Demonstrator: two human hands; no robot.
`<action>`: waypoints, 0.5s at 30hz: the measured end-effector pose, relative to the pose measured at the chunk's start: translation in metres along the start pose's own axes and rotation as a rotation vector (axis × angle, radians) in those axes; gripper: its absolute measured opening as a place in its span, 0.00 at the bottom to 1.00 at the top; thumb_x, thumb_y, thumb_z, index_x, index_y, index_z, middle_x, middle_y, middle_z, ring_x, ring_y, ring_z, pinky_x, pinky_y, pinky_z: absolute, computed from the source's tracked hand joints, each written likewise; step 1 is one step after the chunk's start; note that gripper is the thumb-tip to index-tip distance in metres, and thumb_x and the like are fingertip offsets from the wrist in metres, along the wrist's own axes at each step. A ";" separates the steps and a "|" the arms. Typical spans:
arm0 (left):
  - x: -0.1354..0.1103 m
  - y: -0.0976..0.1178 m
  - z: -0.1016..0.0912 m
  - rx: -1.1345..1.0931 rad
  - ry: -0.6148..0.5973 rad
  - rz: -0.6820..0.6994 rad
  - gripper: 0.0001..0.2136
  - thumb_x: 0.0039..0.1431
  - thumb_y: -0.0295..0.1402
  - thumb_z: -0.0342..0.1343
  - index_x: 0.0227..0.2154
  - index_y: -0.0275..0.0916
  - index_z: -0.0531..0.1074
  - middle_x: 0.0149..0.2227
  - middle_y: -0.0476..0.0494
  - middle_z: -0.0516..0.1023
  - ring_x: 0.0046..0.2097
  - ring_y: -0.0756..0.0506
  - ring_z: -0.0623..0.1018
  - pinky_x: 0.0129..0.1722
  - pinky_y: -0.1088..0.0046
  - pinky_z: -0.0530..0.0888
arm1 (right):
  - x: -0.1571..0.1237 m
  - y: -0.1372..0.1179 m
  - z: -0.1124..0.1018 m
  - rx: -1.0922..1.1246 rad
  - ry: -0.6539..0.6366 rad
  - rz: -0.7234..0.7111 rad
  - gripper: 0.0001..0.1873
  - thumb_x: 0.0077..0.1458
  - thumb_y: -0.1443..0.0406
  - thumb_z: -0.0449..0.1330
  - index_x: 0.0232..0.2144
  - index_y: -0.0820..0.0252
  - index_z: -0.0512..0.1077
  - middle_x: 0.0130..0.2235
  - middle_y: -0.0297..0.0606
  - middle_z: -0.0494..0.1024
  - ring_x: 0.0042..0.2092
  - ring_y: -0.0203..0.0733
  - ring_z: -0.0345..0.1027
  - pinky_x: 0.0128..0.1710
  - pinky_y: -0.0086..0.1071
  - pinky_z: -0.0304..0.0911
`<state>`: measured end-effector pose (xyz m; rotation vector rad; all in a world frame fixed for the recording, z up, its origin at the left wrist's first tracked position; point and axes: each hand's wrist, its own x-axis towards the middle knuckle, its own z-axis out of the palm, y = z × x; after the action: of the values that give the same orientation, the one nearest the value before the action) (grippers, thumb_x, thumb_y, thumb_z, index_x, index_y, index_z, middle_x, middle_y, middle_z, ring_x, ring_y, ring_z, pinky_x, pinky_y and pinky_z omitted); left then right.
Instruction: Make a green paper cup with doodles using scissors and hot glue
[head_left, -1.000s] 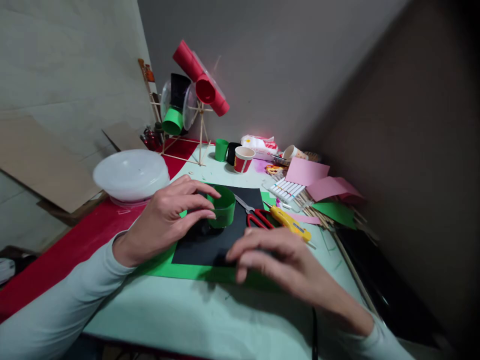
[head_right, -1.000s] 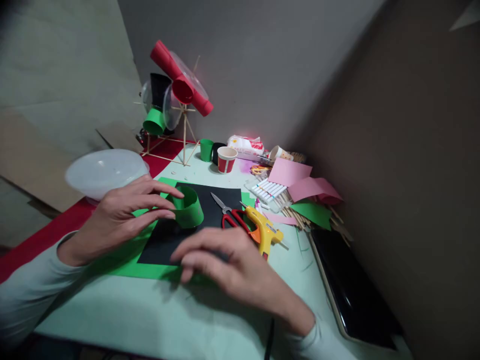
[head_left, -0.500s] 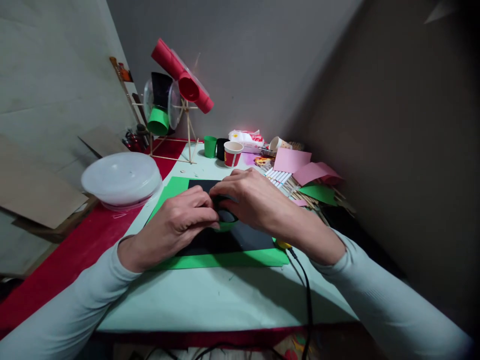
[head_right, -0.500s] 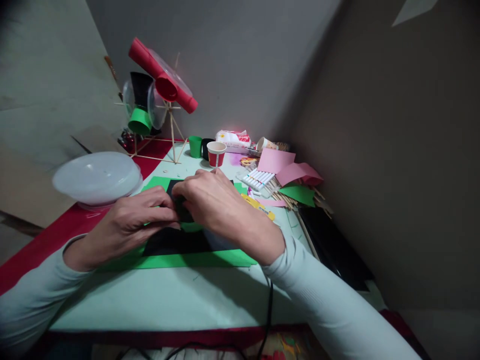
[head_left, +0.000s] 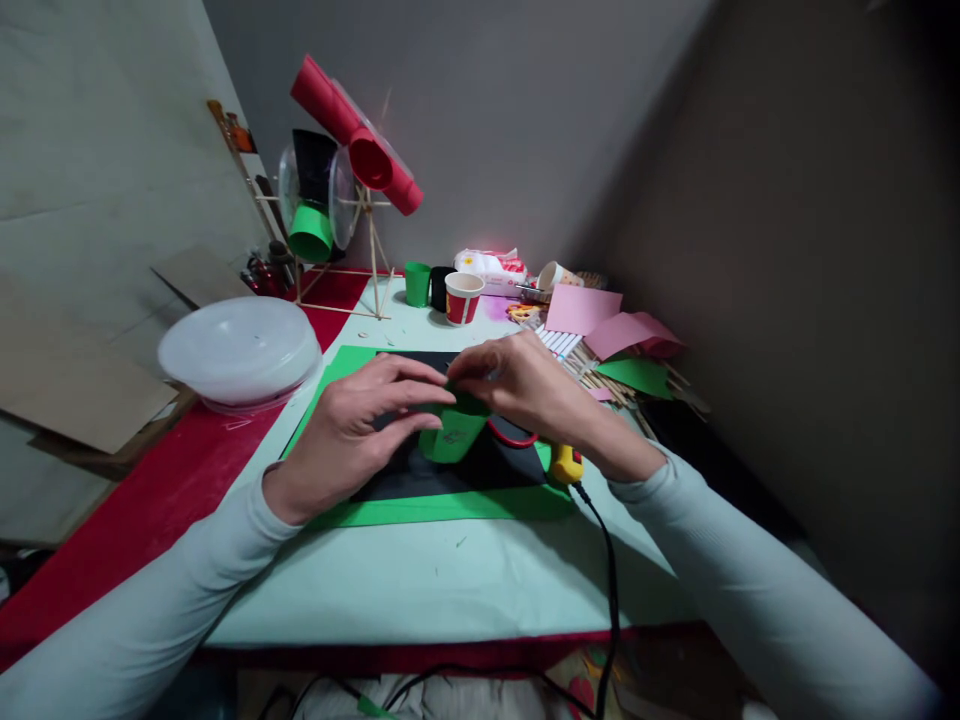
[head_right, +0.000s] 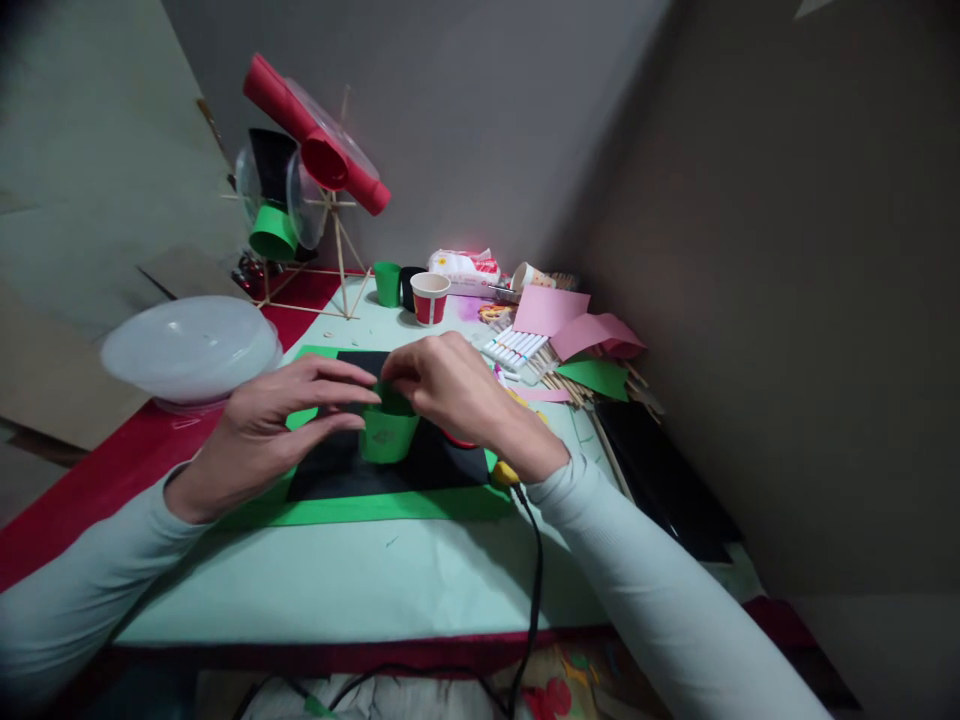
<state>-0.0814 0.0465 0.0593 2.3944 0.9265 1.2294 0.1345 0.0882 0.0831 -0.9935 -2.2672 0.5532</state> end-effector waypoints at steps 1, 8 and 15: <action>-0.001 0.000 0.001 -0.018 0.062 -0.065 0.07 0.64 0.30 0.61 0.44 0.44 0.79 0.49 0.41 0.80 0.45 0.44 0.78 0.46 0.64 0.76 | 0.001 0.004 -0.003 0.036 0.032 0.035 0.11 0.52 0.75 0.60 0.31 0.60 0.83 0.30 0.37 0.83 0.31 0.39 0.72 0.34 0.33 0.59; 0.000 -0.012 0.012 -0.276 0.212 -0.591 0.11 0.59 0.42 0.64 0.34 0.40 0.74 0.36 0.47 0.75 0.33 0.47 0.74 0.31 0.71 0.73 | -0.003 0.041 -0.009 0.248 0.300 0.200 0.07 0.55 0.66 0.60 0.33 0.64 0.77 0.32 0.40 0.83 0.32 0.39 0.74 0.32 0.30 0.65; 0.001 -0.007 0.029 -0.787 0.091 -0.916 0.17 0.52 0.42 0.71 0.40 0.38 0.76 0.28 0.51 0.73 0.30 0.51 0.69 0.29 0.78 0.69 | -0.017 0.043 0.012 0.280 0.463 0.251 0.05 0.56 0.64 0.59 0.33 0.59 0.74 0.32 0.37 0.80 0.34 0.42 0.73 0.34 0.32 0.65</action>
<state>-0.0605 0.0533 0.0398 1.0966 1.0928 1.0271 0.1578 0.1010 0.0435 -1.1322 -1.6232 0.6470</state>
